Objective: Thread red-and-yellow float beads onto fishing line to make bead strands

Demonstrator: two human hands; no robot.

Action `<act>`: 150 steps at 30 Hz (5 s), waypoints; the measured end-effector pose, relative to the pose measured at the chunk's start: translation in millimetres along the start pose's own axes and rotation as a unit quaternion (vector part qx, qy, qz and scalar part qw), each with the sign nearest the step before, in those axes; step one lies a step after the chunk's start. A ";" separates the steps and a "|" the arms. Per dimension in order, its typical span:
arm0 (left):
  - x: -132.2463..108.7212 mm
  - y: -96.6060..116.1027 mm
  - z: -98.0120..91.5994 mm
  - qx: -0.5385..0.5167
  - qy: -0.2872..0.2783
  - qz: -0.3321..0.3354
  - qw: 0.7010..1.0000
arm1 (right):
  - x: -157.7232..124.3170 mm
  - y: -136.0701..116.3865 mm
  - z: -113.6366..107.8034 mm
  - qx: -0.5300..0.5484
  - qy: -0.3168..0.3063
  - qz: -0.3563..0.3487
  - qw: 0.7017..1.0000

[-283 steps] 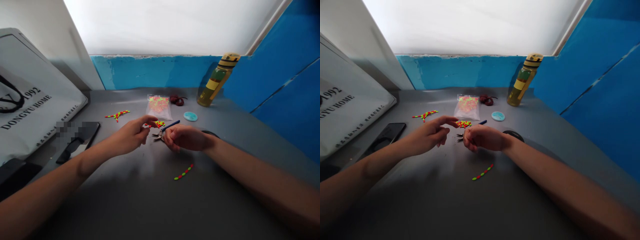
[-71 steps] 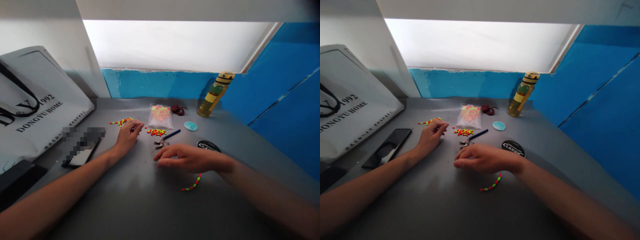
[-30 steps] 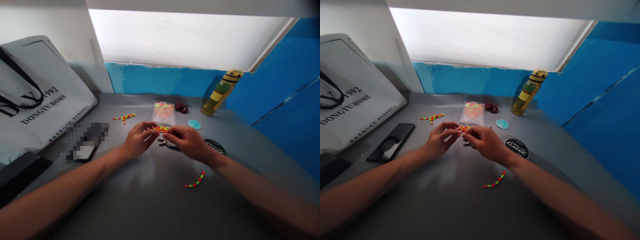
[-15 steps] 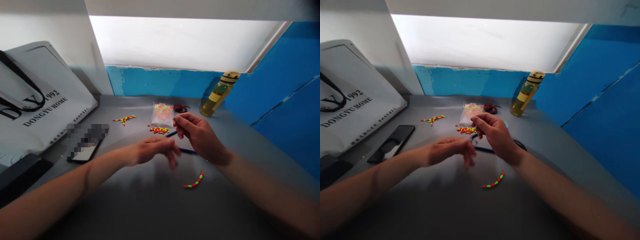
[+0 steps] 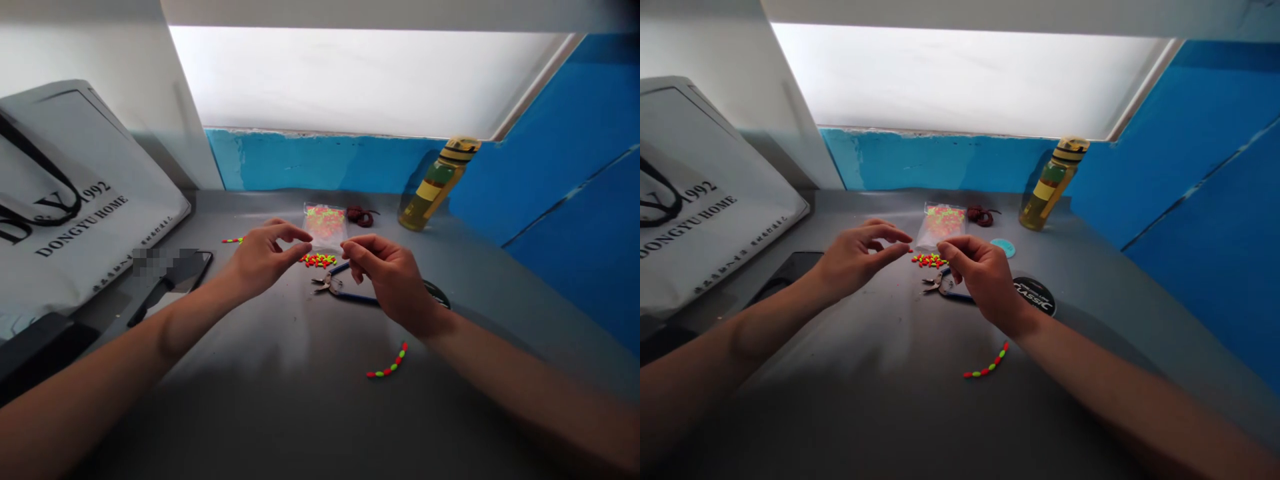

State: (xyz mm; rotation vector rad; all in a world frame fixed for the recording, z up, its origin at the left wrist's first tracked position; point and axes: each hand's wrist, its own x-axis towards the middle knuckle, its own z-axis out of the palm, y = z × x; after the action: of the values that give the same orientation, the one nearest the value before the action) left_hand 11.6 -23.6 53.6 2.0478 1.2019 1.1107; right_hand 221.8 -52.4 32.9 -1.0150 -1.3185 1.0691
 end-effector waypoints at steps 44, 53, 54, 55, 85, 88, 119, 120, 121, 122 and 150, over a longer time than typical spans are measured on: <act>-15.2 5.4 19.6 -0.133 -0.113 -0.142 0.974 | -12.0 10.5 3.3 -0.256 -0.033 -0.192 0.947; -24.2 -6.4 28.8 0.007 -0.153 -0.027 0.988 | -12.8 17.2 4.6 -0.322 -0.066 -0.231 0.916; -24.0 -6.7 29.1 0.009 -0.154 -0.029 0.988 | -12.4 17.6 4.1 -0.320 -0.070 -0.228 0.917; -23.7 -6.8 29.1 0.011 -0.156 -0.034 0.987 | -12.0 18.1 3.5 -0.318 -0.075 -0.223 0.918; -11.5 5.9 17.4 -0.482 -0.178 -0.348 0.784 | -6.7 29.1 2.1 -0.370 -0.081 -0.236 0.895; -10.5 6.6 17.6 -0.491 -0.140 -0.363 0.780 | -9.9 29.3 4.6 -0.368 -0.109 -0.272 0.882; -15.4 9.0 20.7 -0.434 -0.122 -0.307 0.838 | -14.6 25.5 5.2 -0.354 -0.100 -0.280 0.887; -15.9 10.8 20.9 -0.422 -0.128 -0.297 0.847 | -14.9 25.1 5.0 -0.352 -0.096 -0.280 0.888; -16.2 12.1 21.2 -0.414 -0.131 -0.288 0.853 | -15.2 24.4 4.7 -0.350 -0.093 -0.282 0.888; -16.1 12.7 21.6 -0.411 -0.131 -0.281 0.857 | -15.4 23.6 4.5 -0.347 -0.091 -0.287 0.888; -23.8 -6.2 33.5 -0.237 -0.256 -0.078 0.934 | -11.8 24.1 4.1 -0.305 -0.054 -0.264 0.913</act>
State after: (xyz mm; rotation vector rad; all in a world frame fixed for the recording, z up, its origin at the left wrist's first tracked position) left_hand 30.7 -42.4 21.9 1.6811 0.7285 0.6454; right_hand 217.7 -58.6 6.9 -0.9534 -1.9433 0.2975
